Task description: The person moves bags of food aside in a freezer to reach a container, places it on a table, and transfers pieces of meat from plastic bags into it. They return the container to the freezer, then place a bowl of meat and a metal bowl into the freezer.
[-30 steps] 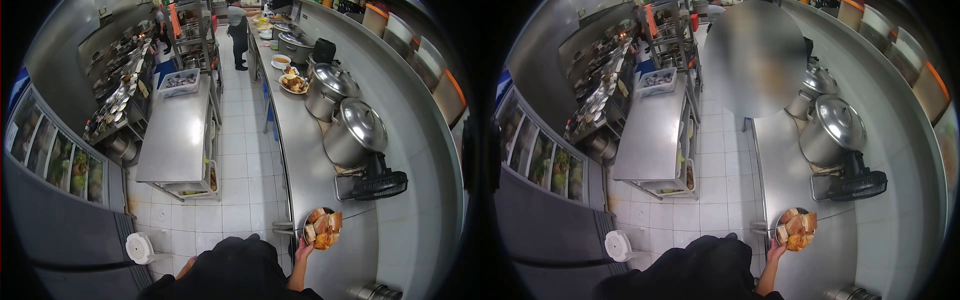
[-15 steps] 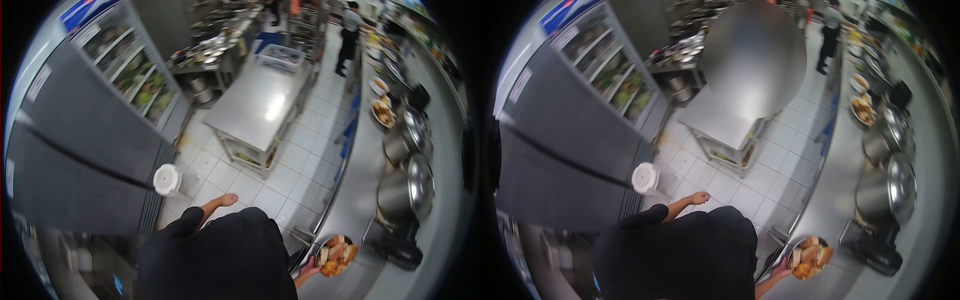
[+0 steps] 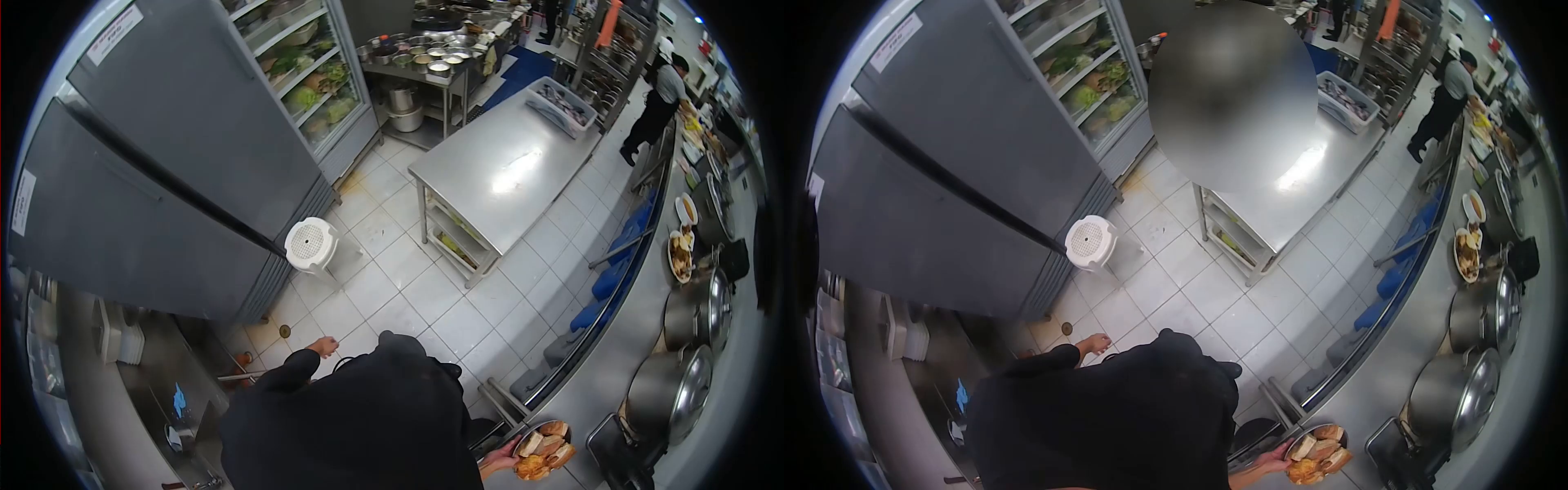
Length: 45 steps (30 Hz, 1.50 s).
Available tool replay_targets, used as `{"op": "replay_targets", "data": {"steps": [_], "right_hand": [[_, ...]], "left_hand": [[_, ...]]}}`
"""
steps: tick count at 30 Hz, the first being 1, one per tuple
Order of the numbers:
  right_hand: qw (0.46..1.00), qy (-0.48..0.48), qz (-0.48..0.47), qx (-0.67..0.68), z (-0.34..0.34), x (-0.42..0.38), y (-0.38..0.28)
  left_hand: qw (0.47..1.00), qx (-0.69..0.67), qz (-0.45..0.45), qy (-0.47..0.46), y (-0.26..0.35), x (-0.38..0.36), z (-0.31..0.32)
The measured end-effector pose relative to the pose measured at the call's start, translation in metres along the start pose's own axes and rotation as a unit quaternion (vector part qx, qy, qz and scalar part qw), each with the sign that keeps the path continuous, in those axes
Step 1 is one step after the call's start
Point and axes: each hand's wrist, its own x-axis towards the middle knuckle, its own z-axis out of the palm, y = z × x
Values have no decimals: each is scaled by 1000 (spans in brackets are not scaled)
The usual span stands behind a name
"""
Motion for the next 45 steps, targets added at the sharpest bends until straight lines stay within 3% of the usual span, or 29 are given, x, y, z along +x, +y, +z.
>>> {"op": "replay_targets", "data": {"steps": [4,7,9,10,11,12,15,16,17,19,21,24,27,31,33,34,35,37,39,40,43,45], "right_hand": [[996,-88,-20,-22,0,-29,33],[994,-109,10,-22,19,-59,56],[993,-114,13,-42,60,-98,62],[992,-120,22,-45,78,-115,67],[990,-127,31,-48,90,-126,73],[986,-163,30,-27,97,-130,85],[985,-161,36,-47,132,-145,112],[979,-194,58,-25,138,-143,121],[977,-197,61,-54,145,-145,125],[971,-207,71,-91,179,-160,137],[965,-204,96,-136,204,-166,145],[948,-238,117,-175,231,-152,163],[926,-269,146,-220,269,-143,171],[901,-322,156,-245,337,-128,191],[881,-357,165,-261,369,-113,196],[875,-373,162,-264,390,-112,196],[868,-395,159,-256,420,-117,216],[815,-485,132,-287,471,-107,240],[842,-448,179,-241,509,-90,274],[837,-468,166,-231,534,-87,293],[824,-502,192,-181,594,-141,323],[819,-499,230,-169,628,-166,343]], "left_hand": [[990,-122,-54,-36,-80,21,-26],[993,-111,-4,41,-127,43,-56],[973,-149,-16,173,-166,72,-116],[956,-167,-22,239,-154,66,-148],[868,-132,40,477,-159,43,-186],[768,-80,43,634,-166,47,-238],[594,-150,108,783,-132,-25,-408],[566,-155,70,806,-103,-65,-457],[561,-110,85,816,-113,-77,-506],[469,-127,76,871,-55,-144,-572],[376,-78,111,917,-45,-161,-649],[429,-83,120,891,16,-216,-692],[384,-69,40,920,-1,-206,-753],[345,-127,2,930,13,-212,-754],[391,-169,52,903,23,-223,-740],[379,-155,30,912,24,-223,-732],[358,-147,11,922,28,-223,-732],[204,-103,61,972,48,-230,-692],[318,-196,31,927,55,-256,-631],[312,-175,28,934,55,-267,-608],[226,-176,39,957,45,-288,-545],[220,-221,15,950,17,-301,-500]]}}
